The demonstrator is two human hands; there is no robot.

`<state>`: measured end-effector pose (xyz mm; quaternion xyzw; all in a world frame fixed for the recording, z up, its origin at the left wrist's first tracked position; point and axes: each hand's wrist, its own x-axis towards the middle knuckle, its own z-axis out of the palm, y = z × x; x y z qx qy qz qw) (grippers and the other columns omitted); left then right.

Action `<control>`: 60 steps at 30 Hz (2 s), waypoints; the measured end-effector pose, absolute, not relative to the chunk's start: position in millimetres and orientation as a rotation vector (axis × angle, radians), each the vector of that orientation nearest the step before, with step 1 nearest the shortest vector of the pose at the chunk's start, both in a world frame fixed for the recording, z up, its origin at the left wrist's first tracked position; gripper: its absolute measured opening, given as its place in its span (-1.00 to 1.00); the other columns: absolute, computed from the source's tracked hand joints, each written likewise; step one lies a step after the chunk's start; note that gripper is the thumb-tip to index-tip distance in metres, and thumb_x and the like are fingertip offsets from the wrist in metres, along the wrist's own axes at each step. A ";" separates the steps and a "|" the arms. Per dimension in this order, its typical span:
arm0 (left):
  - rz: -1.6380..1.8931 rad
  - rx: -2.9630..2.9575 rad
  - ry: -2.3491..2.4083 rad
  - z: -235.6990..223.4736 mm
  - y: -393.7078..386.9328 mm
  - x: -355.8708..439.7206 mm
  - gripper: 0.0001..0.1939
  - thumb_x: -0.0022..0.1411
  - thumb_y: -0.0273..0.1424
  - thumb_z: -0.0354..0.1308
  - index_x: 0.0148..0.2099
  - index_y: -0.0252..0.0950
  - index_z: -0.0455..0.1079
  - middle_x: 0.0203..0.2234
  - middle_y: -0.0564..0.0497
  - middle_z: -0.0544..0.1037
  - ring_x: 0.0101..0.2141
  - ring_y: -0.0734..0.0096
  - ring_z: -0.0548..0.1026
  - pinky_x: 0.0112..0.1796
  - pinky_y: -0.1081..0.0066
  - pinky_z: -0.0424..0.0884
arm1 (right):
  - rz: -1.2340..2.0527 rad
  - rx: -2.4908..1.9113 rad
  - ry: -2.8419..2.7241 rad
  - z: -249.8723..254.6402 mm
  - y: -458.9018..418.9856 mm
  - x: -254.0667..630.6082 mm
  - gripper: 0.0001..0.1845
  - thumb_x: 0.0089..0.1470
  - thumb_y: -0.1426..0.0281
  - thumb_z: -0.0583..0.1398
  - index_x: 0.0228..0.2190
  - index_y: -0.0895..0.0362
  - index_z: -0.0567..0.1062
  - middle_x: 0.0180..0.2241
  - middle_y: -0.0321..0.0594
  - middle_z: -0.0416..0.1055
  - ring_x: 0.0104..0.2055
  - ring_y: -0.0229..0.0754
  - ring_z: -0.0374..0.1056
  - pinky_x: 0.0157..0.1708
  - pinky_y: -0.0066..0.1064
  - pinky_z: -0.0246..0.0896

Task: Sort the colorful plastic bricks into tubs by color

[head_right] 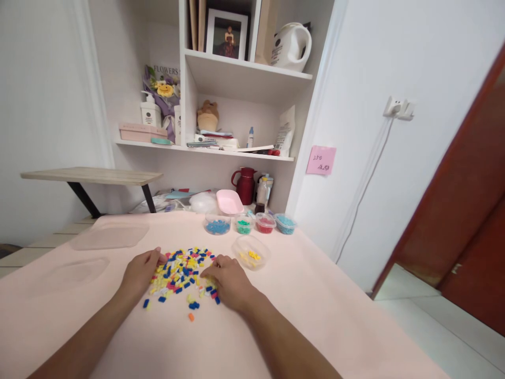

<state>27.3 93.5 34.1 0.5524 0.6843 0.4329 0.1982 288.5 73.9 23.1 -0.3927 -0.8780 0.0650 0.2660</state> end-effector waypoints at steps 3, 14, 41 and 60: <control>1.214 1.549 1.914 34.3 93.0 27.4 -0.58 0.18 -0.12 -0.10 -0.49 -0.20 0.47 -0.39 -0.04 0.65 -0.27 0.16 0.56 -0.23 0.32 0.34 | 0.128 -1.136 -2.371 23.1 75.7 286.9 -0.58 0.07 0.60 0.12 -0.12 -0.02 0.56 -0.22 -0.16 0.40 -0.18 -0.15 0.31 -0.15 -0.32 0.10; 1.207 1.567 1.923 37.2 89.2 29.4 -0.57 0.18 -0.13 -0.10 -0.47 -0.21 0.49 -0.38 -0.07 0.66 -0.27 0.13 0.57 -0.24 0.30 0.36 | 0.172 -1.263 -2.261 24.9 82.7 291.2 -0.74 0.12 0.45 0.14 -0.25 -0.04 0.61 -0.31 -0.23 0.54 -0.23 -0.14 0.40 -0.21 -0.37 0.17; 1.199 1.572 1.932 34.7 93.3 27.7 -0.58 0.19 -0.15 -0.10 -0.49 -0.20 0.49 -0.39 -0.04 0.66 -0.27 0.15 0.57 -0.25 0.32 0.35 | 0.308 -1.247 -2.077 27.2 80.2 287.5 -0.83 0.05 0.52 0.18 -0.39 0.07 0.57 -0.35 -0.25 0.40 -0.34 -0.24 0.33 -0.32 -0.45 0.15; 1.134 1.557 1.952 40.5 94.4 21.0 -0.57 0.11 -0.07 -0.10 -0.51 -0.17 0.47 -0.42 -0.04 0.66 -0.27 0.07 0.56 -0.25 0.27 0.36 | 0.247 -1.057 -1.814 61.4 74.6 298.8 -0.94 0.05 0.42 0.24 -0.40 0.06 0.56 -0.42 -0.28 0.33 -0.41 -0.26 0.29 -0.34 -0.43 0.24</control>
